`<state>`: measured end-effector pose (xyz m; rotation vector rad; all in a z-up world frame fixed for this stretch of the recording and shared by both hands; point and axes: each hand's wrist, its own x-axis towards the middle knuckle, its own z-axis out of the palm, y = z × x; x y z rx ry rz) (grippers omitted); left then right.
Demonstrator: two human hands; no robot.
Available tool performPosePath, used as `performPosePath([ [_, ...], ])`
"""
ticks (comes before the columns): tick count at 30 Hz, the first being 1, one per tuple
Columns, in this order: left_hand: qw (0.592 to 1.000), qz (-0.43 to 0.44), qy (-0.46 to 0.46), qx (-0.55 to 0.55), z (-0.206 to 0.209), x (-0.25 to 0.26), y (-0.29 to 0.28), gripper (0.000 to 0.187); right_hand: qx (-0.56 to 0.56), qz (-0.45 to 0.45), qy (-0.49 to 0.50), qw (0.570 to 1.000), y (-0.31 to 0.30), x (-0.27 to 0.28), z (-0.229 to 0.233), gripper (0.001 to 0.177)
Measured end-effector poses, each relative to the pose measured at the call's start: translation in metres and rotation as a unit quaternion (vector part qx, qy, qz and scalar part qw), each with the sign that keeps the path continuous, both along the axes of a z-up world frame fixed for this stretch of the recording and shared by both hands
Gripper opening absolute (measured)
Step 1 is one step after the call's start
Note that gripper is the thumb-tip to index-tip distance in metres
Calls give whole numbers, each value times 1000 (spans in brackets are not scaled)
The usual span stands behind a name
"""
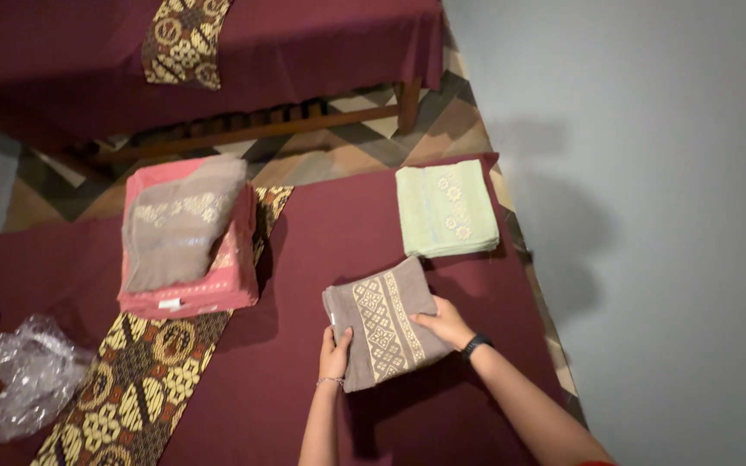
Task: The person folds a gray towel on a maroon table, smoothing it out and folding it into a neat rectangle. The person then places the folded towel on a stack of other folded towels.
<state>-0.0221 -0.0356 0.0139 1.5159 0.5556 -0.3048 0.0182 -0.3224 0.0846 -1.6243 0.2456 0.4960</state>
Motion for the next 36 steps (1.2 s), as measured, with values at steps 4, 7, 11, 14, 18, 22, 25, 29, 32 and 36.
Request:
performPosePath([
  [4, 999, -36, -26, -31, 36, 53, -32, 52, 35, -68, -3, 997, -43, 30, 25, 56],
  [7, 994, -77, -63, -41, 56, 110, -66, 52, 69, -105, -63, 990, -79, 69, 32, 58],
  [11, 990, -96, -81, -57, 64, 185, -115, 51, 17, -142, -73, 987, -125, 123, 31, 58],
  [14, 983, -103, -127, -83, 60, 233, -147, 51, 6, -155, -105, 982, -150, 159, 26, 57],
  [18, 984, -98, -122, -85, 49, 274, -175, 48, -17, -166, -114, 979, -174, 190, 20, 57],
  [22, 987, -92, -116, -61, 28, 288, -185, 44, -8, -165, -106, 981, -185, 208, -1, 56],
  [25, 993, -91, -60, -33, 8, 292, -186, 43, -9, -152, -112, 982, -191, 220, -24, 57],
  [29, 995, -98, -24, 22, -17, 286, -189, 43, -41, -153, -64, 985, -200, 222, -53, 57],
  [32, 996, -88, -23, -18, -26, 284, -185, 43, -64, -155, -60, 984, -201, 226, -61, 58],
  [36, 994, -104, -42, 2, -26, 283, -185, 42, -35, -166, -30, 985, -199, 220, -48, 56],
])
